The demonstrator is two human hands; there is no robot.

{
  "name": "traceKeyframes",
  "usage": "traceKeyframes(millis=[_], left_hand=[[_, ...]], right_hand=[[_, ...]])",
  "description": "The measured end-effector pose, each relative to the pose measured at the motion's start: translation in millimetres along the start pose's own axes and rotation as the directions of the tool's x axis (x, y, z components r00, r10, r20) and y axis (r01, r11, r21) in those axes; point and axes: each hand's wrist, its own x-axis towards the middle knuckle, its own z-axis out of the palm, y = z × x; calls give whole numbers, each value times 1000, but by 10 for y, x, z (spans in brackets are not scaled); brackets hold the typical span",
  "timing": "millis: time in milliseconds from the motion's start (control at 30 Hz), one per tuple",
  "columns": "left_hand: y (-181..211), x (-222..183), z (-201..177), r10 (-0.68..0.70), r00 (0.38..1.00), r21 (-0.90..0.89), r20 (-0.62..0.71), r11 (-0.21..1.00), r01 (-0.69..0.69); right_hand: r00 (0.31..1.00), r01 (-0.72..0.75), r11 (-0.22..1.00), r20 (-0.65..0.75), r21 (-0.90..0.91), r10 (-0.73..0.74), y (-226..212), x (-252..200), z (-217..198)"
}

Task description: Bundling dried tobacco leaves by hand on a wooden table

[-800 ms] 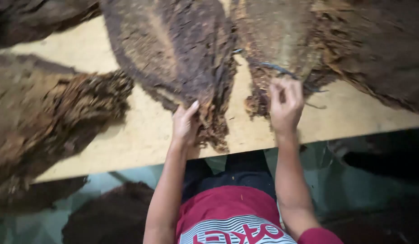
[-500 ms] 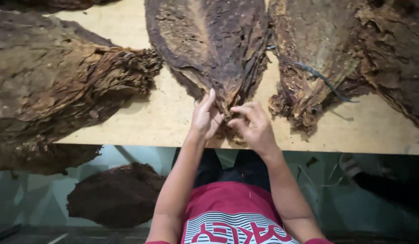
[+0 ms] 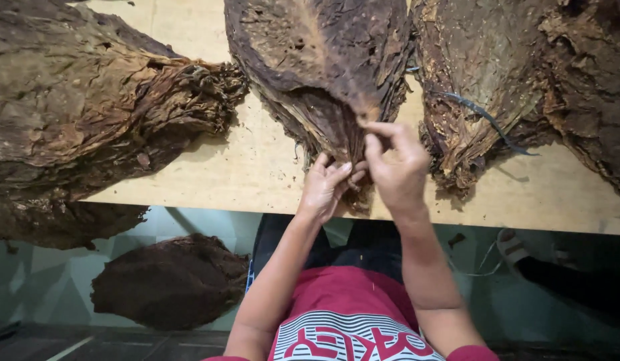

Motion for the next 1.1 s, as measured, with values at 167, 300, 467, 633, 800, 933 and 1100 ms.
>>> traceKeyframes(millis=[167,300,467,633,800,933,1100], left_hand=[[-216,164,-278,5,1000,9,-27,1000,-5],[-445,358,-551,11,999,39,-47,999,-9],[-337,356,-486,-18,995,-70,-98,998,11],[261,73,305,54,998,240,-28,970,-46],[1230,5,998,189,955,291,227,923,-252],[1595,-32,1237,125,952,257,280,946,-199],[1360,13,987,-48,978,280,202,960,-10]], right_hand=[[1000,4,995,10,-99,-3,113,-401,32],[994,-63,998,85,-29,65,179,-668,175],[996,-73,997,61,41,70,168,-733,223],[996,-46,998,72,49,42,74,-791,120],[998,-37,996,-40,85,41,153,-910,6],[992,-108,983,78,151,97,208,-971,0],[978,-102,995,182,13,98,223,-891,65]])
